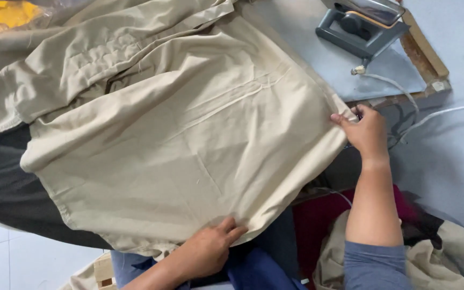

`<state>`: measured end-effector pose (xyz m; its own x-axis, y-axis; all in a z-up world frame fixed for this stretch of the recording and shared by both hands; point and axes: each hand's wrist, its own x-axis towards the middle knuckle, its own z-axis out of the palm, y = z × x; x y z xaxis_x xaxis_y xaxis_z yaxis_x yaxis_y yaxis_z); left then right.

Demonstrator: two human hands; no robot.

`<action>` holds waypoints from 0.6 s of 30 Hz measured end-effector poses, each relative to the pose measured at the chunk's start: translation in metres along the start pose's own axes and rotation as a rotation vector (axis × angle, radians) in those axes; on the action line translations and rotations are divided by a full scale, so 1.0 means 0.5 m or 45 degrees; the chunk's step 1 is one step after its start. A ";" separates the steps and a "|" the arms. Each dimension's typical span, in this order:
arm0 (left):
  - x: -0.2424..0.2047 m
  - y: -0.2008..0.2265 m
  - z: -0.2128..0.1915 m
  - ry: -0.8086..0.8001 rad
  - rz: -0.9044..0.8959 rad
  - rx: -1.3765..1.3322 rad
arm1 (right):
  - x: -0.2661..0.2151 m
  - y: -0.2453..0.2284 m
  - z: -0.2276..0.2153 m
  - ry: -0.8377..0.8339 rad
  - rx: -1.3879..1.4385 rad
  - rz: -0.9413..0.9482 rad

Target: The person uses a pair of snips to trim loose threads from various sections of a tan garment, including the collar and pocket areas.

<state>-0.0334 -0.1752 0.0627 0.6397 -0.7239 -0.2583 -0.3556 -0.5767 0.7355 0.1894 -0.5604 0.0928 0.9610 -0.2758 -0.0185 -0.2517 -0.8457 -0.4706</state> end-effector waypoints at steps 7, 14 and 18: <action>-0.018 -0.013 -0.034 0.087 0.143 -0.295 | 0.029 -0.016 0.021 0.226 -0.234 -0.182; -0.043 -0.154 -0.200 1.190 -0.158 0.647 | 0.036 -0.202 0.160 0.514 -0.324 -1.035; -0.117 -0.243 -0.281 1.005 -0.649 0.621 | 0.093 -0.222 0.194 0.141 -0.382 -0.692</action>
<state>0.0681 -0.0096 0.0766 0.9896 -0.0033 0.1441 -0.0437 -0.9595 0.2783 0.2730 -0.4352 0.0588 0.9471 0.1975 0.2529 0.2329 -0.9652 -0.1186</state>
